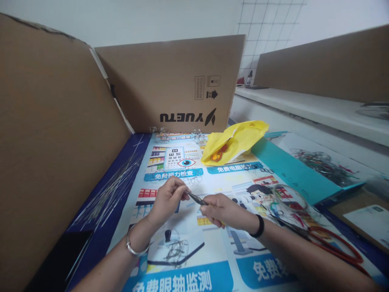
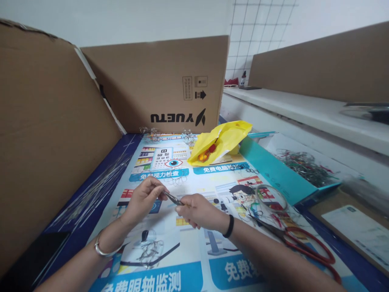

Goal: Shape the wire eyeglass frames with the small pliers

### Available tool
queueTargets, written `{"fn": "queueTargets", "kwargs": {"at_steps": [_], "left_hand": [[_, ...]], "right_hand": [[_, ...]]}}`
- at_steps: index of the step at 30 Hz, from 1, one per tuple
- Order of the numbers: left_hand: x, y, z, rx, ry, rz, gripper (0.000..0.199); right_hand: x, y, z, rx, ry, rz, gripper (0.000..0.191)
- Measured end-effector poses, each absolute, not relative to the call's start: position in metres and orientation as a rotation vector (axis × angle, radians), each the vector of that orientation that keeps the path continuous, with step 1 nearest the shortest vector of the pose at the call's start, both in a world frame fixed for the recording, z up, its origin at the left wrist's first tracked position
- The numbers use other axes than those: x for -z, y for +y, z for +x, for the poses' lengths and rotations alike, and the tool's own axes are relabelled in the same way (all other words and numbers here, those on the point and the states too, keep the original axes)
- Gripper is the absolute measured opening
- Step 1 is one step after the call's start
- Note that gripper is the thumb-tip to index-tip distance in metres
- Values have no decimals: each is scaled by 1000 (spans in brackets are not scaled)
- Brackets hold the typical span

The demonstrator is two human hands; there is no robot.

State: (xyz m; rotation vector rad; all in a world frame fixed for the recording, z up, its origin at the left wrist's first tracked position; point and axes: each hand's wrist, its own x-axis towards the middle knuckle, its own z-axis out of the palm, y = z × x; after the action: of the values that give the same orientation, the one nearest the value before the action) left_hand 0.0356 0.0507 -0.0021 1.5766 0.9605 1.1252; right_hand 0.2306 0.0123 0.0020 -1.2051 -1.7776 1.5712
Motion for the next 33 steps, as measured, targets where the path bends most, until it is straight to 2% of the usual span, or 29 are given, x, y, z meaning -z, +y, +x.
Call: {"fn": "queueTargets", "kwargs": {"at_steps": [3,7,9,11,15,17,22,33], "left_hand": [[-1,52,36,-1072,921,1485,9],[-1,55,36,-1023,895,1410,11],[0,56,36,-1012,918,1408,12],[1,58,36,-1006,964,1430,12],[1,59,35,-957,991,1502,11],[1,59,34,-922,965,1515,12],[3,57,35,-870,959,1520,13],[6,54,44,-919,1147,1422,16]], "right_hand": [[0,14,234,-1517,-1872,-1194,33],[2,18,235,-1643,-1855,-1182,30],[2,19,235,-1562,-1941,-1208,29],[2,20,235,-1238,-2128,-1248,28],[3,20,238,-321,-2352,-1371,23],[2,20,240,-31,-2407,-1391,23],[-3,21,241,326,-2519,-1357,19],[-6,13,237,792,-2473,-1269,11]]}}
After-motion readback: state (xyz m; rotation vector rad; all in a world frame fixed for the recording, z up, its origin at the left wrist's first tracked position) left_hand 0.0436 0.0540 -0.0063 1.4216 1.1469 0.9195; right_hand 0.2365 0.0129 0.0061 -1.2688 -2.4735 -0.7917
